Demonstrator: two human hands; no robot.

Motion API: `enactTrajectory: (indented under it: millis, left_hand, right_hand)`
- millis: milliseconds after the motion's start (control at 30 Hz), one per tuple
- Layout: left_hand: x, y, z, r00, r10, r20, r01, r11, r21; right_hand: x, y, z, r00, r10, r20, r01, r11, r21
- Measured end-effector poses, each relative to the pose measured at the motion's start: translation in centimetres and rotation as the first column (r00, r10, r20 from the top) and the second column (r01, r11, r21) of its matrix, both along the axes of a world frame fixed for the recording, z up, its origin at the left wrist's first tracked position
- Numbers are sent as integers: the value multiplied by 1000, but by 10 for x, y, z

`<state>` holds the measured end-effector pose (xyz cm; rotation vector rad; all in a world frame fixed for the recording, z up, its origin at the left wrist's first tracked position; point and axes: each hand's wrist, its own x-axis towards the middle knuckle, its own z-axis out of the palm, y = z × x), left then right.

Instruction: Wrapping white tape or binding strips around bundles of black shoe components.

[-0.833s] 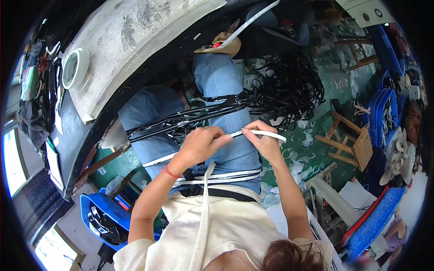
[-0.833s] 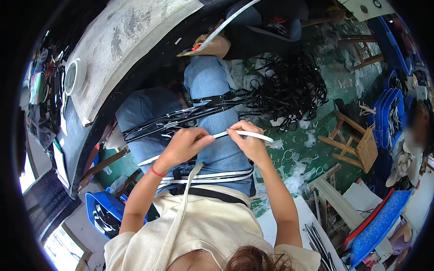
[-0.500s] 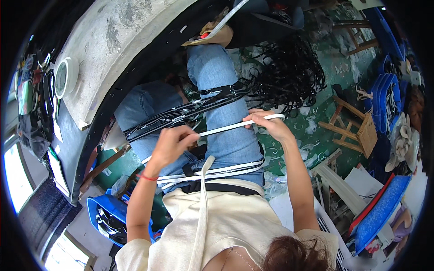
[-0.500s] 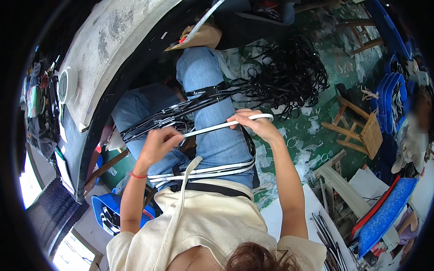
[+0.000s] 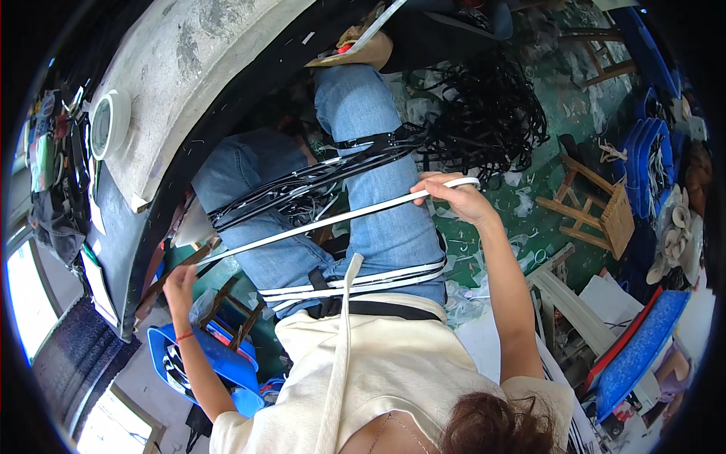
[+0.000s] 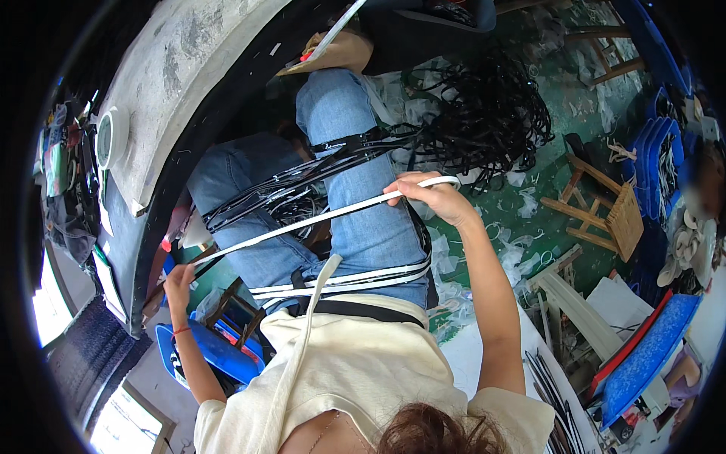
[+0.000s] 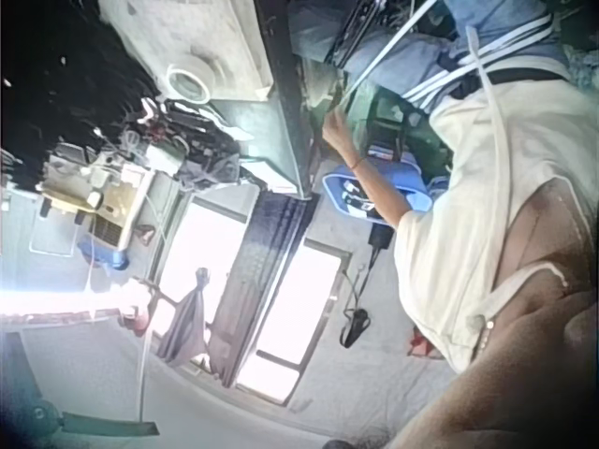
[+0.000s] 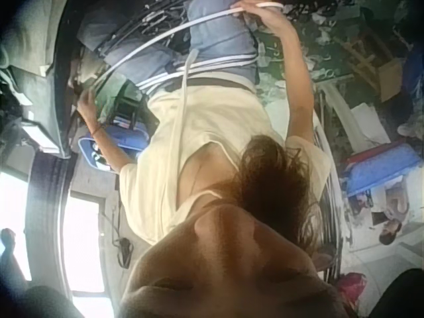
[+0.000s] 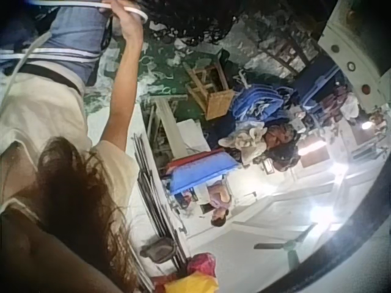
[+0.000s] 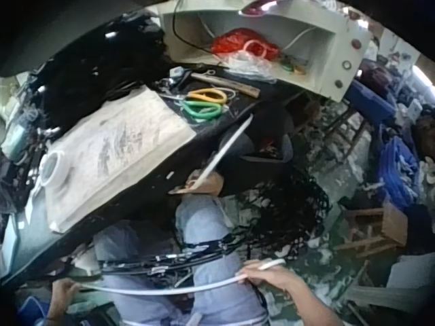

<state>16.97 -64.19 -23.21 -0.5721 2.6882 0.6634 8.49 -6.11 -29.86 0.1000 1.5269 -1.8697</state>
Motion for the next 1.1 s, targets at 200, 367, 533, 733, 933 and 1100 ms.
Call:
enactTrajectory:
  millis: [200,367,533,733,933,1100]
  left_hand:
    - [49,-106,-15,968,247,45,-164,756,-633]
    - [-15,67,-5,929,-369,-43,321,856,-404]
    - [-69,300,16,818,-484,-311,567,769,295]
    - [-93,314,-9,849,-526,-43,460,696,551]
    - [-78,240,8,867,-497,-20,456,778,432]
    - [-52,169,17,909,-415,-34,405,863,302]
  right_hand:
    - [-8,-9,8,975,129,-180,-108,987,123]
    - [-4,-7,4,994,80,-72,-75,995,72]
    - [0,-6,7,998,9,-56,-6,998,60]
    - [-9,-3,0,995,74,-71,-73,997,13]
    - [-6,1,-6,993,82,-83,-83,997,-1]
    - [-7,0,0,987,99,-123,-95,995,38]
